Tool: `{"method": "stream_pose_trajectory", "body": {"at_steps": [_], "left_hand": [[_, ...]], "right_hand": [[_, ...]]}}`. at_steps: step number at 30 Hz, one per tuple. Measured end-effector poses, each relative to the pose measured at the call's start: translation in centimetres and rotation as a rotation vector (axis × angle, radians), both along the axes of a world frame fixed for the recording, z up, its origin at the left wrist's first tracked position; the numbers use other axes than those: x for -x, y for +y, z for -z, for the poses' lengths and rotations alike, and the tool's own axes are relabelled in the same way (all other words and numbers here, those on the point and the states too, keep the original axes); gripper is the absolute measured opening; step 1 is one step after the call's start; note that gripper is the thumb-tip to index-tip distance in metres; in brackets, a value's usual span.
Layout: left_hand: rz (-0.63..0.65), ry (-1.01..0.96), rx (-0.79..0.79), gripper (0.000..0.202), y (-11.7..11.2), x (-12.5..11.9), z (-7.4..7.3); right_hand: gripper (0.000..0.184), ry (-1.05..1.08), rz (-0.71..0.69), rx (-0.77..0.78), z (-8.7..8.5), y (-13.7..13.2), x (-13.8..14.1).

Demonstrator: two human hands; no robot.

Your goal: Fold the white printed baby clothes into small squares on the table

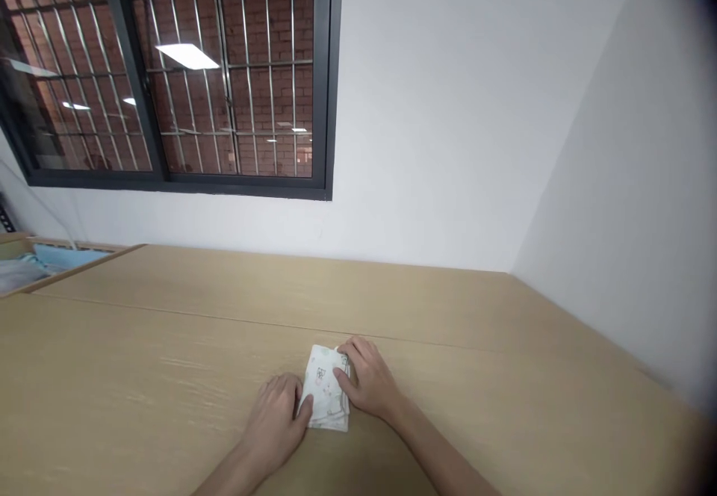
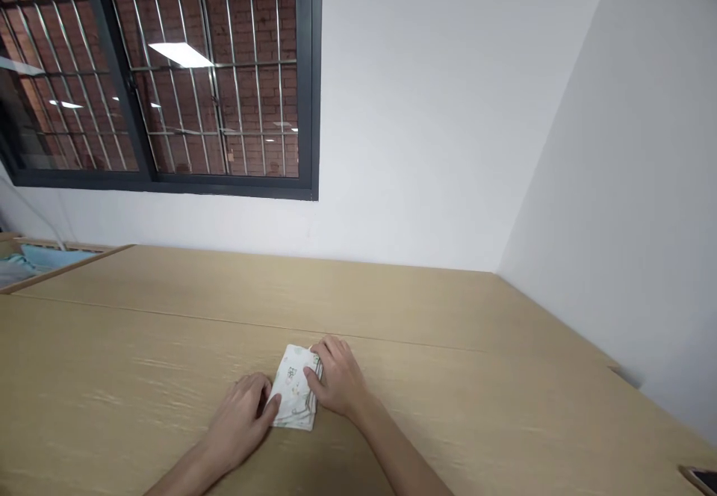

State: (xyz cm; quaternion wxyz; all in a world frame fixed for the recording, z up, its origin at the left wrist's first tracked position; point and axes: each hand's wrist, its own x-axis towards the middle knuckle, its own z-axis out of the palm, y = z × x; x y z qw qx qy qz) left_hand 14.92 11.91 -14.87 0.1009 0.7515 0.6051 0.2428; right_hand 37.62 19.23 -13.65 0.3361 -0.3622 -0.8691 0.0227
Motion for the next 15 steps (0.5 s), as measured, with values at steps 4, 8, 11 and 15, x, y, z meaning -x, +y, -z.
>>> {"method": "stream_pose_trajectory", "body": {"at_steps": [4, 8, 11, 15], "left_hand": [[0.06, 0.043, 0.052, 0.025, 0.4, 0.0, -0.4], [0.08, 0.086, 0.093, 0.023, 0.0, 0.2, -1.8], [0.065, 0.148, 0.104, 0.018, -1.9, 1.5, -3.8], [0.02, 0.05, 0.2, 0.02, -7.2, 5.8, -6.3]], "right_hand": [[0.02, 0.025, 0.048, 0.112, 0.0, -0.3, 0.2], [0.015, 0.09, 0.129, 0.219, 0.0, -1.9, 1.3], [0.017, 0.086, 0.133, 0.247, -0.1, -4.6, 3.0], [0.02, 0.07, 0.016, 0.462, -1.0, -9.3, 6.4]]}}
